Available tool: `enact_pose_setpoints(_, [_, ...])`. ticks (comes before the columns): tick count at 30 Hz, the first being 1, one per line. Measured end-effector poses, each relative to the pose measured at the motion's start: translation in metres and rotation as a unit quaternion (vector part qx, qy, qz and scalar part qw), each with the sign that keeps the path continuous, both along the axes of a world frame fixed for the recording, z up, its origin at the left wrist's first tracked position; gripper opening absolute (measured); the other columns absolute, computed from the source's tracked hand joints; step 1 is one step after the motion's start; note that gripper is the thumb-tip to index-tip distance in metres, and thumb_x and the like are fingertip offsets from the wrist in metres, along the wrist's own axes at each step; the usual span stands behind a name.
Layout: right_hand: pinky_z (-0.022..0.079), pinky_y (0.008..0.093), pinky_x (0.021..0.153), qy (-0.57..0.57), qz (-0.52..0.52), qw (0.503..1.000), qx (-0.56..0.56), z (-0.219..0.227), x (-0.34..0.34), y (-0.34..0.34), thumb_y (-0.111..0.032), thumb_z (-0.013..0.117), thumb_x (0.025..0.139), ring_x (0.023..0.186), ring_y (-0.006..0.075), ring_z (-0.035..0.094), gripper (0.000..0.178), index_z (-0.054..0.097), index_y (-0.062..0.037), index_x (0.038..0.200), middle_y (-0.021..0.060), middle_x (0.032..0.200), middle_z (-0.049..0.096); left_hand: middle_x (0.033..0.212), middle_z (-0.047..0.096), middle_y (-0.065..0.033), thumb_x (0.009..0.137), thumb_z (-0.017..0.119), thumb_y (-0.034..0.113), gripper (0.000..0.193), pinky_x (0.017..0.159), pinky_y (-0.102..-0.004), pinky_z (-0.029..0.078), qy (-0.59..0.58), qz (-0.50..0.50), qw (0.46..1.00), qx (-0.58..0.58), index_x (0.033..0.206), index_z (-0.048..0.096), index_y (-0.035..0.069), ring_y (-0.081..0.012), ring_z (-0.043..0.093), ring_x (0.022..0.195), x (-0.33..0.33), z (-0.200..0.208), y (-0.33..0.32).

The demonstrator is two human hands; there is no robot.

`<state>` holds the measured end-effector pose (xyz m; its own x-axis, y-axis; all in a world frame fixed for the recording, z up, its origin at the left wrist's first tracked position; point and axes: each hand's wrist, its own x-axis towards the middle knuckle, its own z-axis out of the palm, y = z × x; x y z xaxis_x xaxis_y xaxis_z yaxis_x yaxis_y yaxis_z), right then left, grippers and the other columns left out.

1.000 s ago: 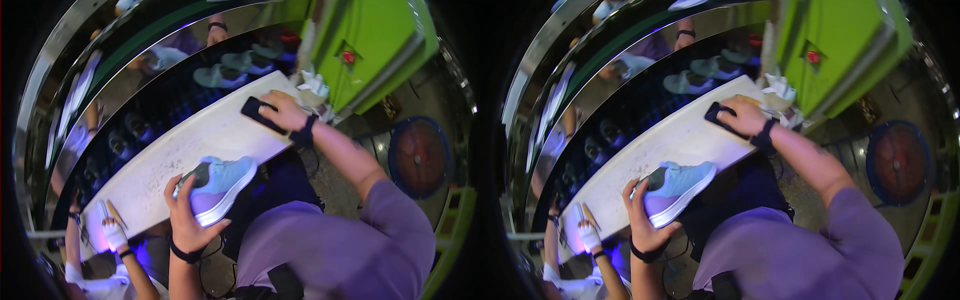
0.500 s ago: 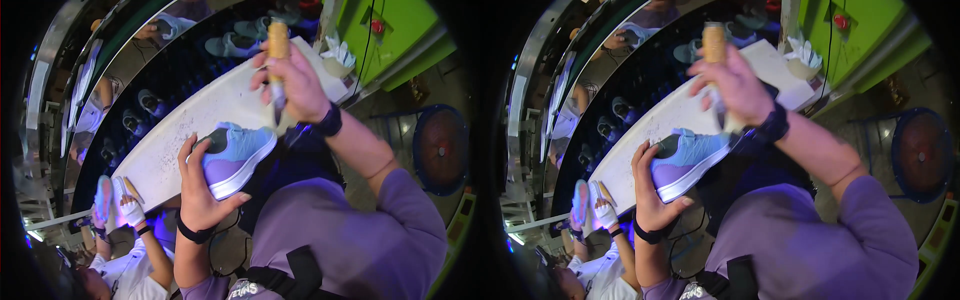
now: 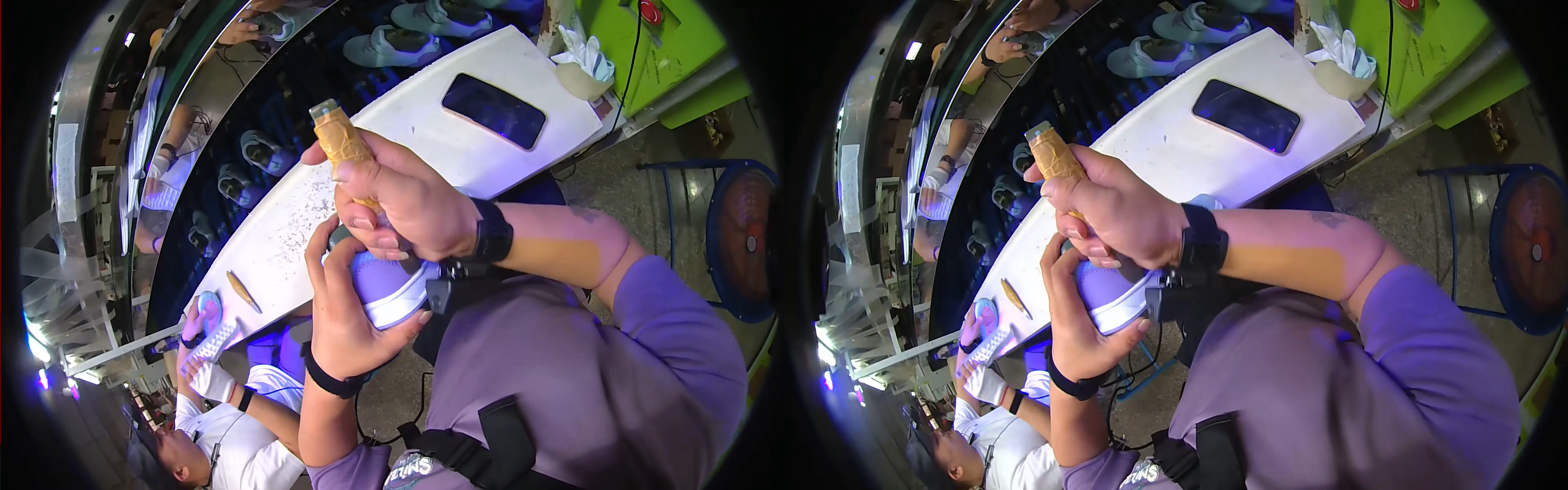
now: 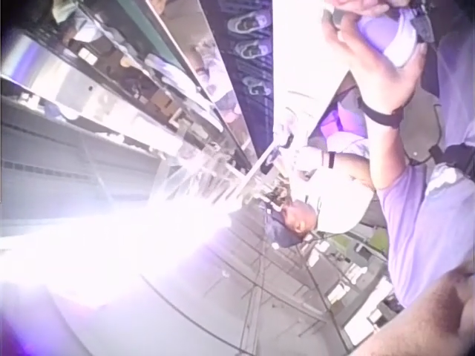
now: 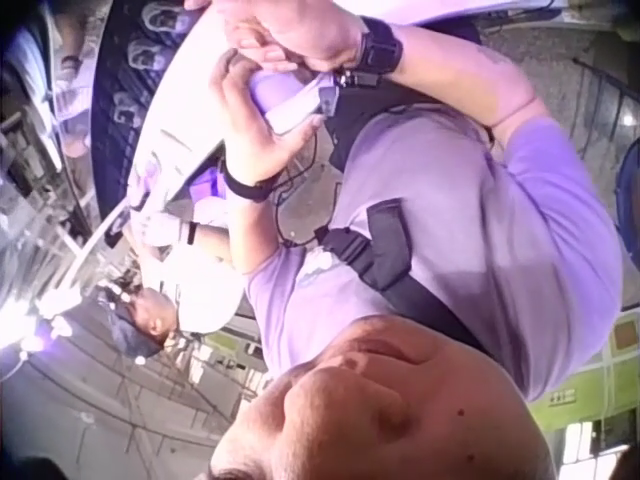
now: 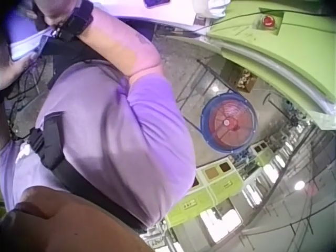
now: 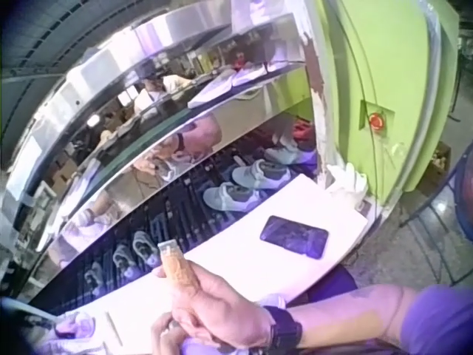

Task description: Insert shoe lasts and assemble upper components onto shoe soles at a manufacturing station.

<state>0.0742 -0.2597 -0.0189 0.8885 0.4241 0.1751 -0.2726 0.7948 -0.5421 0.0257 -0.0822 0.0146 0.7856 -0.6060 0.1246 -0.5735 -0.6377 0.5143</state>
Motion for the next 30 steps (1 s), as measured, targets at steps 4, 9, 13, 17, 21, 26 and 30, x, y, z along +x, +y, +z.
enact_pose_setpoints(4, [0.034, 0.0243, 0.038, 0.089, -0.061, 0.994, 0.012, 0.012, -0.014, -0.003, -0.022, 0.054, 0.102, 0.043, 0.0058, 0.040, 0.028, 0.047, -0.0056, 0.123, 0.0001, 0.065, 0.048, 0.144, 0.031, -0.0302, 0.061, 0.087, 0.025, 0.089, 0.087, -0.0484, 0.056, 0.006, 0.026, 1.000, -0.005, 0.133, 0.042, 0.001, -0.0469, 0.059, 0.112, -0.011, 0.003, -0.014])
enact_pose_setpoints(9, [0.032, 0.0246, 0.038, 0.179, -0.107, 0.978, 0.007, 0.021, -0.026, -0.016, -0.025, 0.052, 0.102, 0.043, 0.0069, 0.039, 0.027, 0.048, -0.0071, 0.121, 0.0003, 0.066, 0.048, 0.141, 0.035, -0.0317, 0.062, 0.087, 0.028, 0.085, 0.080, -0.0495, 0.057, -0.050, 0.028, 0.997, 0.044, 0.131, 0.044, 0.002, -0.0483, 0.062, 0.105, -0.017, 0.005, -0.033])
enact_pose_setpoints(13, [0.034, 0.0240, 0.040, 0.180, -0.178, 0.966, -0.045, 0.027, -0.034, -0.013, -0.027, 0.051, 0.101, 0.045, 0.0082, 0.039, 0.030, 0.047, -0.0054, 0.122, 0.0020, 0.068, 0.048, 0.140, 0.036, -0.0327, 0.061, 0.087, 0.029, 0.084, 0.079, -0.0494, 0.057, -0.063, 0.032, 0.997, 0.042, 0.129, 0.047, 0.001, -0.0486, 0.062, 0.105, -0.019, 0.003, -0.041])
enact_pose_setpoints(17, [0.036, 0.0258, 0.043, 0.176, -0.200, 0.963, -0.040, 0.022, -0.034, -0.010, -0.028, 0.052, 0.100, 0.048, 0.0099, 0.042, 0.031, 0.047, -0.0047, 0.119, 0.0035, 0.071, 0.050, 0.141, 0.036, -0.0333, 0.061, 0.088, 0.030, 0.083, 0.079, -0.0493, 0.057, -0.072, 0.020, 0.996, 0.051, 0.127, 0.049, 0.000, -0.0491, 0.062, 0.105, -0.017, 0.000, -0.035])
enact_pose_setpoints(21, [0.041, 0.0319, 0.049, 0.278, -0.104, 0.941, 0.163, 0.008, -0.017, -0.009, -0.045, 0.050, 0.098, 0.056, 0.0160, 0.050, 0.035, 0.049, -0.0110, 0.107, 0.0039, 0.074, 0.051, 0.139, 0.038, -0.0332, 0.062, 0.086, 0.027, 0.079, 0.083, -0.0477, 0.056, -0.042, 0.044, 0.998, 0.023, 0.127, 0.051, 0.000, -0.0497, 0.055, 0.117, -0.018, -0.001, -0.032])
enact_pose_setpoints(26, [0.041, 0.0327, 0.046, 0.261, -0.128, 0.935, 0.203, -0.019, 0.009, -0.001, -0.055, 0.047, 0.098, 0.050, 0.0175, 0.048, 0.044, 0.052, -0.0123, 0.100, 0.0039, 0.068, 0.050, 0.134, 0.042, -0.0314, 0.066, 0.082, 0.023, 0.071, 0.097, -0.0475, 0.049, 0.042, 0.067, 0.994, 0.072, 0.125, 0.051, -0.002, -0.0487, 0.031, 0.140, -0.002, 0.013, -0.033])
enact_pose_setpoints(30, [0.037, 0.0290, 0.041, 0.146, -0.031, 0.979, 0.138, -0.047, 0.021, -0.015, -0.056, 0.045, 0.099, 0.044, 0.0138, 0.045, 0.046, 0.053, -0.0111, 0.098, 0.0026, 0.064, 0.048, 0.134, 0.043, -0.0283, 0.063, 0.081, 0.022, 0.063, 0.092, -0.0467, 0.051, -0.008, 0.092, 0.994, 0.065, 0.117, 0.057, 0.000, -0.0441, 0.051, 0.123, 0.004, 0.008, -0.028])
